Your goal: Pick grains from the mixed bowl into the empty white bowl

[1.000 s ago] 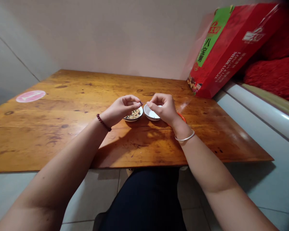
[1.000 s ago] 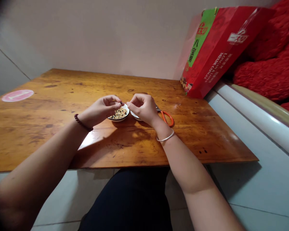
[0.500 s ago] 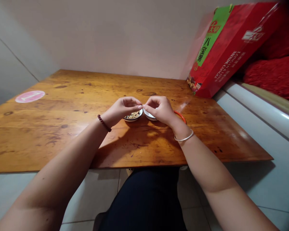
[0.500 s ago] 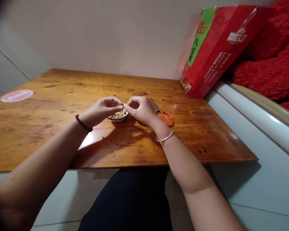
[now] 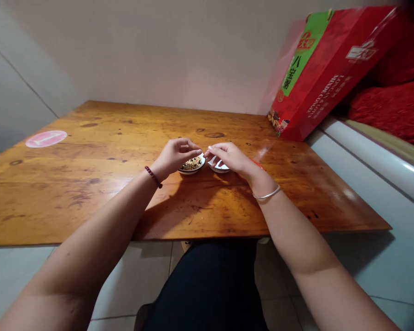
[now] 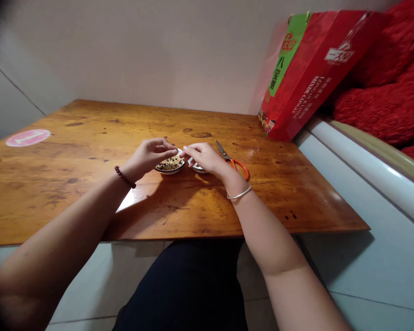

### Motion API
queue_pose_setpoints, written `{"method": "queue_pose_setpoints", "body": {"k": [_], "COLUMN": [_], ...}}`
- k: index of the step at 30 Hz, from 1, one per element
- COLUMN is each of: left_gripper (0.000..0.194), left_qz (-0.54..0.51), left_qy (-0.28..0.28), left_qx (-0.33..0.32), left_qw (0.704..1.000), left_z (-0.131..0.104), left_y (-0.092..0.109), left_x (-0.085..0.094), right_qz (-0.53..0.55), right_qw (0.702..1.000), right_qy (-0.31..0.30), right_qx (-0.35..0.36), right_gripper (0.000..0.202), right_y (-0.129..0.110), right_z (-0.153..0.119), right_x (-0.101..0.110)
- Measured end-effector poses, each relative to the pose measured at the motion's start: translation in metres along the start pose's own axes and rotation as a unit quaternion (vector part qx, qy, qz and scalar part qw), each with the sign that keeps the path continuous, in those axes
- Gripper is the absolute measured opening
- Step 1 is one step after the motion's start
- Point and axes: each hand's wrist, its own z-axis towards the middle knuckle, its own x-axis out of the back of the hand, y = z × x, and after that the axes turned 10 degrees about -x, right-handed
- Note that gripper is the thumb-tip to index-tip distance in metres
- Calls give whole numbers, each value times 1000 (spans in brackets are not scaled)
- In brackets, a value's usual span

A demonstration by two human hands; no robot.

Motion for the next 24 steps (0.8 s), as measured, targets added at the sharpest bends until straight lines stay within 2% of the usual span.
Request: {"method": "queue_pose_setpoints", "body": {"k": [4, 8, 12, 16, 24], "left_gripper": [51, 50, 48, 48, 50], "left_qz": [-8, -28, -27, -15, -8], "left_qy": [-8, -36, -44, -34, -57], "left_qx": [2, 4, 3, 3, 17], "left_qw": [1000, 999, 999, 999, 998], "left_z": [0, 0, 0, 1, 1], "left_y": [1, -1, -4, -7, -6], "left_x": [0, 0, 0, 1, 1], "right_qz": [-25, -50, -83, -60, -7], "right_qw": [998, 995, 994, 997, 999], "right_qy": [-15, -26, -6, 12, -31], "right_qx": [51, 82, 68, 54, 27], "right_gripper": [24, 29, 37, 37, 30], "right_y": [7, 13, 11, 4, 7], "right_z": [1, 3, 0, -5, 1], "right_x": [1, 1, 1, 2, 2]}}
